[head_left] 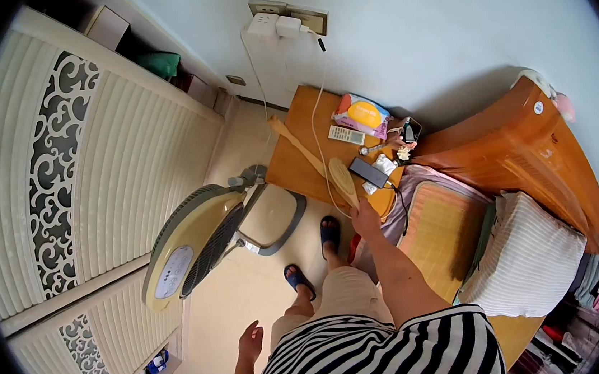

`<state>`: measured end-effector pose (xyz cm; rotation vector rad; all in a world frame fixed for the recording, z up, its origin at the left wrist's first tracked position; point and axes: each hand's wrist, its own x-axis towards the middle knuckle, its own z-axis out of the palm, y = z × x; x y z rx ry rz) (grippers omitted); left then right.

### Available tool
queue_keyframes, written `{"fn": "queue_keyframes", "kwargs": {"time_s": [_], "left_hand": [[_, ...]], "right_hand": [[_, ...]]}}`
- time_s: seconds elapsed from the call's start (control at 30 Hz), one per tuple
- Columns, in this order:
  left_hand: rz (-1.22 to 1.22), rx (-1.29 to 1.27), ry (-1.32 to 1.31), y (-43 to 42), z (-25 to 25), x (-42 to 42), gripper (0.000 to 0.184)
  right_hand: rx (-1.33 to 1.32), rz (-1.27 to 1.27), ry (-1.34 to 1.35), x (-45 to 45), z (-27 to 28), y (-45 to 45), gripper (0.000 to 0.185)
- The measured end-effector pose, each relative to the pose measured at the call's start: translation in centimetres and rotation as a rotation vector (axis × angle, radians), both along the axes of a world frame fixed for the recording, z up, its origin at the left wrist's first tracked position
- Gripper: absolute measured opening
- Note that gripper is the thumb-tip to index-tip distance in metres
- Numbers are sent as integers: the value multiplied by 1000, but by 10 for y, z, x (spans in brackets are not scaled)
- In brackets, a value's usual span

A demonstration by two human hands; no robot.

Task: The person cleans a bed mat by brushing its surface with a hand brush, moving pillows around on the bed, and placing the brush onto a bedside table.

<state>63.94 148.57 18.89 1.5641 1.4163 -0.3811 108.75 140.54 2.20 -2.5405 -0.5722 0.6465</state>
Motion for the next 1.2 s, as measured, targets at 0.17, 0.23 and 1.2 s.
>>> {"fn": "queue_keyframes", "kwargs": {"time_s": [0.17, 0.23, 1.2], "left_hand": [[41, -6, 122, -22, -8, -36, 37], [79, -48, 101, -29, -9, -41, 38], [180, -41, 2, -61, 18, 3, 36]], "right_hand": [[13, 37, -2, 0, -9, -1, 30], [42, 55, -75, 0, -15, 0, 29], [-341, -70, -5, 34, -40, 8, 32]]}}
